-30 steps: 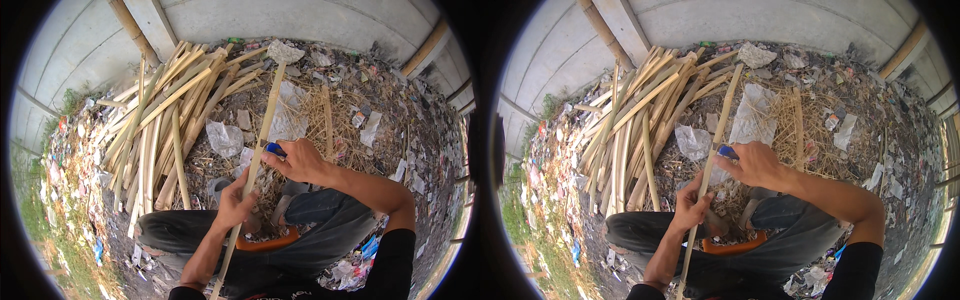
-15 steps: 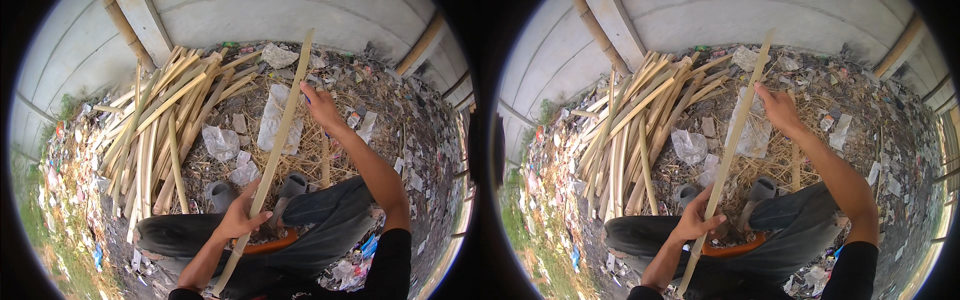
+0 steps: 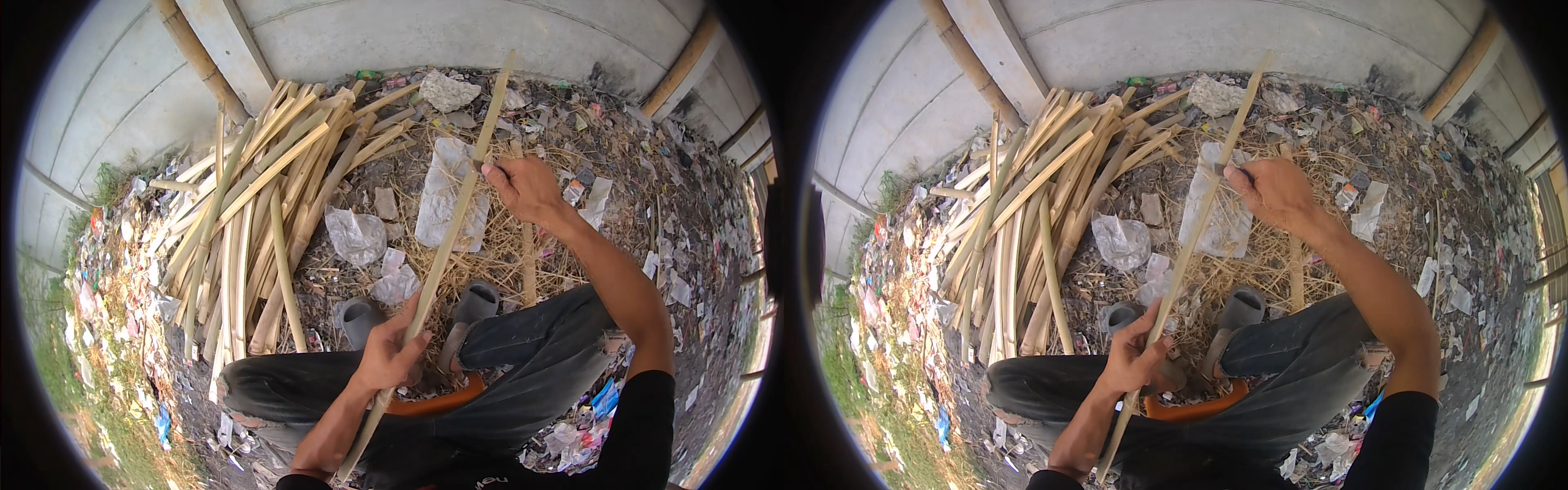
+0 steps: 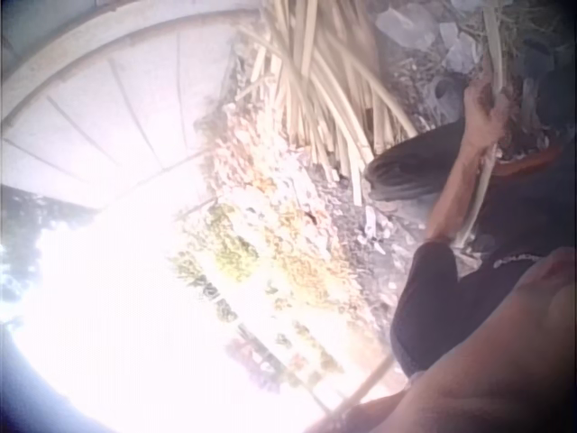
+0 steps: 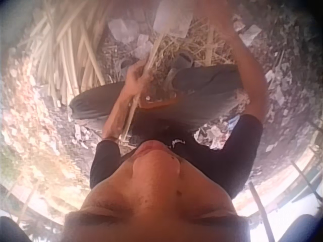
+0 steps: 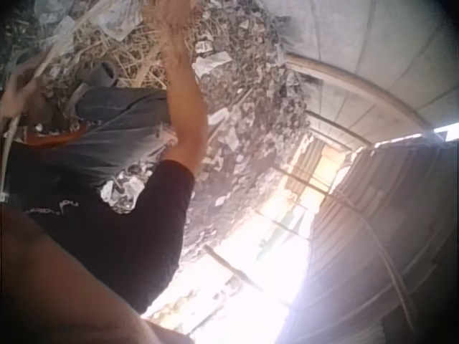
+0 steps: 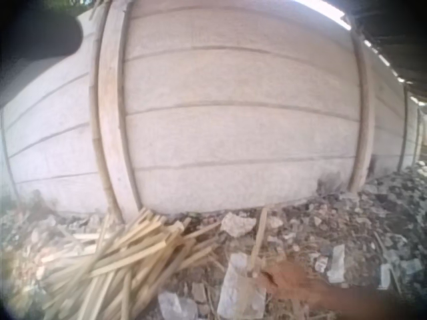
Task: The person sits on the ground and uses a knife to shave the surface of a long bamboo stick. They repeatedly scrape the stick to remove the outer layer, creating thin shavings that fall to the ground.
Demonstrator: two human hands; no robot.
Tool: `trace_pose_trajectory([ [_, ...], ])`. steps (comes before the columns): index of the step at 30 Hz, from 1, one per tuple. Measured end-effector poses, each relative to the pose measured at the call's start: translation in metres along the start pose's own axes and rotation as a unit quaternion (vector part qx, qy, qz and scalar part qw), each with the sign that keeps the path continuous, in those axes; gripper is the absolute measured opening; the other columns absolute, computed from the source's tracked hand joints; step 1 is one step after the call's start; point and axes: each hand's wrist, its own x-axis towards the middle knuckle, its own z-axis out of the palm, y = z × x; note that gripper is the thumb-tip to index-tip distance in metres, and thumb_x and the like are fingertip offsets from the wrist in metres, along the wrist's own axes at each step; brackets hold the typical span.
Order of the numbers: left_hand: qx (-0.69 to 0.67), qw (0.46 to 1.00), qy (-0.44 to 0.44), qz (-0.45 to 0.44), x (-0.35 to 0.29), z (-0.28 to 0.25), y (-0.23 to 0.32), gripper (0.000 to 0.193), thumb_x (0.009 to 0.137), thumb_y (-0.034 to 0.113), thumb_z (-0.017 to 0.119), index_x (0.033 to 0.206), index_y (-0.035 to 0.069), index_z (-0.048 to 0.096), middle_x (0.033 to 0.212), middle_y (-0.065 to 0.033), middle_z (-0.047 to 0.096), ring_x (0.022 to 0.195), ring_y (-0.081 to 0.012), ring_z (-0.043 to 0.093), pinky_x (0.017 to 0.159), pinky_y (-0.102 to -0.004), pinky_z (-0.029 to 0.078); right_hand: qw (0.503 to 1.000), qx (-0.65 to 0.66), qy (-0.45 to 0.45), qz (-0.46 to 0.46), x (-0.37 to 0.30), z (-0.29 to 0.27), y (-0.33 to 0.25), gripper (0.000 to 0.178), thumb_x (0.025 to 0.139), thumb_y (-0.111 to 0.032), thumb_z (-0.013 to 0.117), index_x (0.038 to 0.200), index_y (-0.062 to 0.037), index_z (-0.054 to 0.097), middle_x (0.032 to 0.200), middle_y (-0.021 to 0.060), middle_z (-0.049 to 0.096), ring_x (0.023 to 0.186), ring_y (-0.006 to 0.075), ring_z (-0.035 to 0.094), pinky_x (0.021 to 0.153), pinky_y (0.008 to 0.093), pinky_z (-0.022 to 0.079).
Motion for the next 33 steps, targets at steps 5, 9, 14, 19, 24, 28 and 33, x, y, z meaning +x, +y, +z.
trace_pose_trajectory([
  [5, -0.063, 0.996, 0.047, -0.042, 0.006, -0.010, 0.019, 0.066, 0.101, 0.000, 0.061, 0.160, -0.009, 0.033, 0.148, -0.0090, 0.055, 0.110, -0.0069, 0.058, 0.092, -0.0228, 0.048, 0.996, 0.039, -0.037, -0.072, -0.030, 0.033, -0.060, 0.059, 0.106, -0.046, 0.051, 0.071, -0.0020, 0.068, 0.059, 0.0223, 0.060, 0.059, 0.0440, 0.062, 0.061, 0.0542, 0.047],
  [9, -0.022, 0.998, 0.060, 0.000, -0.002, -0.015, 0.013, 0.066, 0.100, -0.001, 0.062, 0.160, -0.008, 0.034, 0.146, -0.0105, 0.057, 0.111, -0.0069, 0.058, 0.094, -0.0240, 0.049, 0.996, 0.062, 0.055, 0.039, 0.009, 0.013, -0.028, 0.063, 0.107, -0.049, 0.051, 0.072, 0.0005, 0.066, 0.061, 0.0217, 0.060, 0.060, 0.0431, 0.062, 0.062, 0.0539, 0.046],
  [14, -0.001, 0.996, 0.011, -0.083, -0.004, -0.006, 0.027, 0.066, 0.099, -0.002, 0.062, 0.160, -0.007, 0.035, 0.141, -0.0121, 0.060, 0.098, -0.0065, 0.060, 0.083, -0.0232, 0.050, 0.987, 0.027, 0.145, 0.066, 0.026, -0.015, 0.010, 0.068, 0.107, -0.053, 0.050, 0.074, 0.0040, 0.064, 0.064, 0.0223, 0.059, 0.063, 0.0418, 0.060, 0.063, 0.0515, 0.045],
  [19, -0.028, 0.999, -0.020, 0.022, -0.004, 0.006, 0.013, 0.067, 0.100, -0.001, 0.062, 0.161, -0.004, 0.035, 0.126, -0.0076, 0.066, 0.074, -0.0036, 0.056, 0.061, -0.0210, 0.046, 0.985, -0.009, 0.145, 0.094, 0.030, -0.032, 0.024, 0.070, 0.106, -0.055, 0.050, 0.073, 0.0039, 0.065, 0.059, 0.0213, 0.057, 0.058, 0.0429, 0.058, 0.060, 0.0520, 0.044],
  [24, -0.012, 1.000, -0.016, 0.017, -0.002, -0.001, 0.005, 0.067, 0.099, -0.002, 0.062, 0.161, -0.004, 0.035, 0.138, -0.0091, 0.060, 0.083, -0.0037, 0.057, 0.066, -0.0212, 0.048, 0.998, -0.030, 0.043, 0.043, 0.002, -0.012, -0.001, 0.068, 0.106, -0.054, 0.050, 0.071, 0.0027, 0.066, 0.060, 0.0211, 0.059, 0.060, 0.0437, 0.061, 0.062, 0.0531, 0.047],
  [28, -0.024, 1.000, -0.008, 0.002, 0.000, -0.001, 0.008, 0.067, 0.098, -0.004, 0.061, 0.160, -0.007, 0.035, 0.155, -0.0139, 0.050, 0.110, -0.0080, 0.058, 0.086, -0.0241, 0.049, 0.997, -0.018, 0.048, 0.053, 0.015, -0.008, -0.007, 0.067, 0.107, -0.052, 0.047, 0.072, 0.0016, 0.067, 0.063, 0.0216, 0.061, 0.064, 0.0438, 0.064, 0.064, 0.0541, 0.049],
  [33, -0.041, 0.998, -0.028, -0.046, 0.002, 0.006, 0.024, 0.067, 0.097, -0.008, 0.059, 0.159, -0.011, 0.033, 0.164, -0.0177, 0.041, 0.141, -0.0145, 0.043, 0.110, -0.0284, 0.041, 0.995, -0.027, 0.044, 0.083, 0.015, -0.023, 0.005, 0.066, 0.106, -0.053, 0.047, 0.076, 0.0016, 0.070, 0.066, 0.0227, 0.064, 0.068, 0.0445, 0.066, 0.066, 0.0545, 0.050],
])
